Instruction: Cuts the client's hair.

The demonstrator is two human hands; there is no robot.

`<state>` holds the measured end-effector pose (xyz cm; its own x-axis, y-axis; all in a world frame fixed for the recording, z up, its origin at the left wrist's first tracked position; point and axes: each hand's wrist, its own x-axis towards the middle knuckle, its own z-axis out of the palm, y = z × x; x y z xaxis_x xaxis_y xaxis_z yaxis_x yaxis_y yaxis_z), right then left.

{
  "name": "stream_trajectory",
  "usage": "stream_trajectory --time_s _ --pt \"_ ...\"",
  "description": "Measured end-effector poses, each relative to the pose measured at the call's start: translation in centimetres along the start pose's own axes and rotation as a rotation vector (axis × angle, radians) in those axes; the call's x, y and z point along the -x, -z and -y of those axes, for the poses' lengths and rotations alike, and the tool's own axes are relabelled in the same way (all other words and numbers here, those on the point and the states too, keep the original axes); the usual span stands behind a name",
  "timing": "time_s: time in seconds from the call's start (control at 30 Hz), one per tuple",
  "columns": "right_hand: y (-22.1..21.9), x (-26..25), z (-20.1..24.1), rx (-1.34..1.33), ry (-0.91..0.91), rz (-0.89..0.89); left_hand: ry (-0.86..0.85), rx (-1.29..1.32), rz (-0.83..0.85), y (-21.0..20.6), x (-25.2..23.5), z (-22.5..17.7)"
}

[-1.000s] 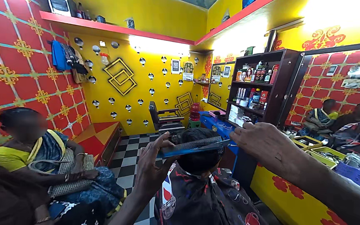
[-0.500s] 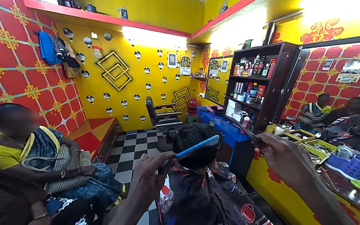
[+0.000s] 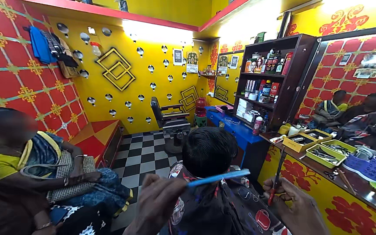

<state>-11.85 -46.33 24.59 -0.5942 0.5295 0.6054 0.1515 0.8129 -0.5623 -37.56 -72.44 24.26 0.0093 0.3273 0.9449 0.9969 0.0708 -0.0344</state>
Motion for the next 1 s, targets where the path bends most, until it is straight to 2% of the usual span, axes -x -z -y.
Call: stream_trajectory --time_s 0.07,0.13,0.3,0.4,0.47,0.53,0.63,0.7,0.73,0.8,0.87,0.93,1.0 --pt "-0.7 0.1 0.6 -0.042 0.001 -0.011 0.145 0.060 -0.010 0.7 -1.1 1.4" --pt "-1.6 0.3 0.7 -0.069 0.008 -0.025 0.148 0.085 0.051 0.6 -0.8 3.5" --pt "-3.7 0.8 1.8 -0.051 -0.031 -0.061 -0.082 0.036 0.197 -1.2 1.3 6.4" --pt "-4.9 1.3 3.1 -0.006 -0.080 -0.170 -0.208 0.196 0.186 -2.3 1.6 8.7" --pt "-5.4 1.6 4.3 0.031 -0.137 -0.231 -0.183 0.281 0.100 -2.4 0.6 10.4" --pt "-6.1 2.0 6.1 0.028 -0.202 -0.289 -0.193 0.295 0.113 -2.6 -0.6 12.7" --pt "-7.5 2.6 9.1 -0.040 -0.318 -0.388 -0.425 0.302 0.270 -4.2 -1.1 16.1" --pt "-8.7 2.8 11.2 -0.112 -0.396 -0.468 -0.530 0.405 0.296 -5.1 -1.3 17.5" --pt "-9.3 3.0 12.1 -0.142 -0.430 -0.514 -0.506 0.502 0.269 -5.3 -1.6 18.0" --pt "-10.5 3.3 13.5 -0.187 -0.453 -0.614 -0.353 0.724 0.178 -5.4 -3.5 18.5" --pt "-11.7 3.5 14.2 -0.193 -0.425 -0.731 -0.221 0.827 0.125 -5.5 -6.8 18.8" --pt "-12.8 3.6 14.3 -0.153 -0.356 -0.846 -0.207 0.842 0.135 -6.3 -10.5 18.9" --pt "-13.6 3.1 14.5 -0.092 -0.341 -0.901 -0.291 0.861 0.206 -7.9 -14.1 18.6"
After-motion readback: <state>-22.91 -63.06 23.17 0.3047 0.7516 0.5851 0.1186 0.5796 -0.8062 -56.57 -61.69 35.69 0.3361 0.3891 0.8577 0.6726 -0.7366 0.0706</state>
